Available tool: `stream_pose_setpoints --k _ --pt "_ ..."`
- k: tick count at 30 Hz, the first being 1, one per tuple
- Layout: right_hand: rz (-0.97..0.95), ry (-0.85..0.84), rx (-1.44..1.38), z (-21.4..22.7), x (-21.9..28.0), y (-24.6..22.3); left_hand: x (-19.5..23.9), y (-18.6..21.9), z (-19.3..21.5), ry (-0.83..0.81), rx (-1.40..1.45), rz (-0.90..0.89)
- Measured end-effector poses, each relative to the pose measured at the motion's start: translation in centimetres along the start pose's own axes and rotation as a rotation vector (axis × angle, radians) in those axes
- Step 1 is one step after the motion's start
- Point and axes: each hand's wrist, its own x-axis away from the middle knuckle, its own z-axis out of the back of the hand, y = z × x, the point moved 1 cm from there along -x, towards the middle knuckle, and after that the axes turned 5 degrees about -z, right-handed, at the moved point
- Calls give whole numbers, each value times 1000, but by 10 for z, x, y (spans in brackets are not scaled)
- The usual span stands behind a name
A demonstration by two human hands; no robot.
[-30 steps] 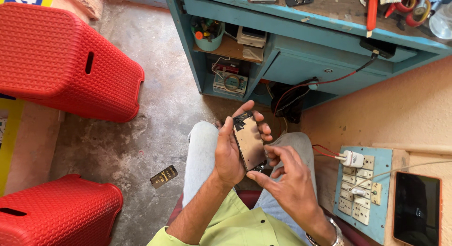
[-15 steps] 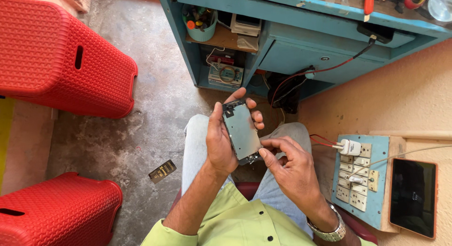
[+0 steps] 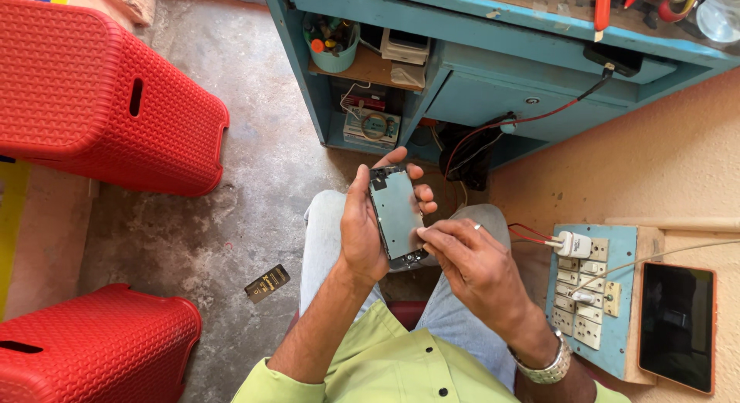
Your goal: The person disassembles a mobile phone at a workspace by removing the screen assembly, disconnecting internal ribbon cables by hand, and using a screwdriver to detach small screws and internal components from the phone body.
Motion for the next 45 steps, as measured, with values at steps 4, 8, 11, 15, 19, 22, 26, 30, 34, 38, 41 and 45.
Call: stream_pose_setpoints --k 4,8,11,15,19,22,26,30,34,38,41,45 --pt "55 -21 -17 3 -5 1 -5 0 3 -5 -3 -9" --pt "174 -18 38 4 -9 7 -8 0 2 11 -13 0" --pt "239 -9 168 1 -9 11 -11 2 0 18 -27 -20" --pt "300 47 207 -3 -9 16 -13 4 -2 21 -17 -20" --pt "306 91 189 -3 -10 20 -15 4 -3 10 -14 -28" --pt "298 112 152 -1 -14 22 -18 5 -4 -3 -7 -25" --pt "304 138 77 3 -21 26 -23 3 -6 -17 0 -11" --pt "321 208 73 12 -31 29 -27 1 -8 -94 88 2" --pt "287 297 60 25 -40 29 -27 -2 -7 -81 75 41" --pt "288 367 101 35 -48 26 -24 -7 -7 -64 8 49" --pt "253 384 110 42 -48 23 -21 -12 -11 -125 151 82" --pt "200 424 111 49 -45 20 -13 -20 -18 -196 201 133"
